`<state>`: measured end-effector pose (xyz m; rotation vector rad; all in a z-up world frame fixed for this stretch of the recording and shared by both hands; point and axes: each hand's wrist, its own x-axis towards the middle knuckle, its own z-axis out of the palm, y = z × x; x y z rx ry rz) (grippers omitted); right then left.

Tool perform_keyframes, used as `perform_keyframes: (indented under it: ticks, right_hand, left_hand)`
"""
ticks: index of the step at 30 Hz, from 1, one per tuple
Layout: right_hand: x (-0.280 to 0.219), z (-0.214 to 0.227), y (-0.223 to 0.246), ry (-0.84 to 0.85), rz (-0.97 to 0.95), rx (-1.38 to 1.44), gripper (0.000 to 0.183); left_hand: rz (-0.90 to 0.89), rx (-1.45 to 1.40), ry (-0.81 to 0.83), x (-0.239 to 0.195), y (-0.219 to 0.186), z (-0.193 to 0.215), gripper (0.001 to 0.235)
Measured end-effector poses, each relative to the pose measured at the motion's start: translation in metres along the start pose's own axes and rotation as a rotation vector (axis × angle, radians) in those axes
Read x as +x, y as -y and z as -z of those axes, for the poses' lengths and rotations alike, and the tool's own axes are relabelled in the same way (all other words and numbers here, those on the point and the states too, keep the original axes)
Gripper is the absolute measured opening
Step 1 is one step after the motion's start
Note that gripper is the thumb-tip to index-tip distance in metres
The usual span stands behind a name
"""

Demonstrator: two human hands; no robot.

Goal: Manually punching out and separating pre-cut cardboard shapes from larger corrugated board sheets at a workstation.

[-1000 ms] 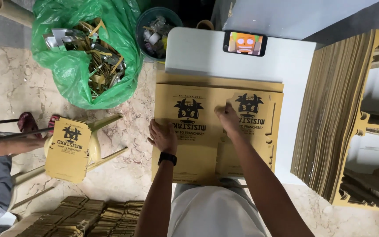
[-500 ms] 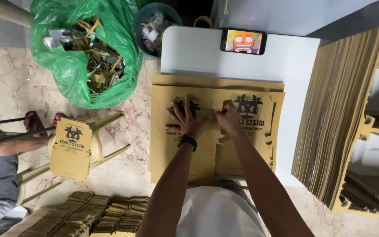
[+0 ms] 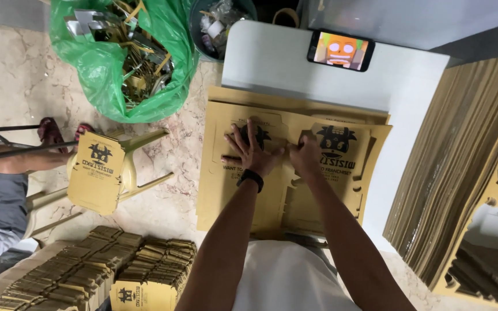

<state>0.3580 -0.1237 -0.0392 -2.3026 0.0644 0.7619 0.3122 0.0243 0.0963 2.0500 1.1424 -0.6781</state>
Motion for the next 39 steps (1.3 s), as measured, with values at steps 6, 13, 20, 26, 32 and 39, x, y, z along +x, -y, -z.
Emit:
perform_keyframes:
  ticks: [6,13,20,26,32,39]
  right_hand:
    - [-0.035,0.017,0.016,0.016,0.191,0.06,0.032]
    - [-0.08,0.076,0.093,0.153,0.139,0.495,0.041]
    - [-0.078,0.069,0.087,0.36,-0.075,0.782,0.07]
    - [-0.052,0.019,0.028,0.505,-0.193,0.876,0.092]
    - [-0.051,0.007,0.017,0.468,0.028,0.872,0.082]
    - [-0.028,0.0,-0.056,0.667,-0.34,1.162,0.04]
  left_hand:
    - [0.021,0.033,-0.015,0.015,0.006,-0.016,0.12]
    - [-0.031,0.081,-0.024,0.025,0.026,-0.03,0.128]
    - [-0.291,0.175,0.196,-0.022,0.05,0.002,0.124]
    - [-0.284,0.502,0.244,-0.014,0.061,-0.01,0.136]
    - [-0.247,0.454,0.268,-0.013,0.06,-0.014,0.139]
    - [-0.216,0.428,0.305,-0.012,0.055,-0.012,0.141]
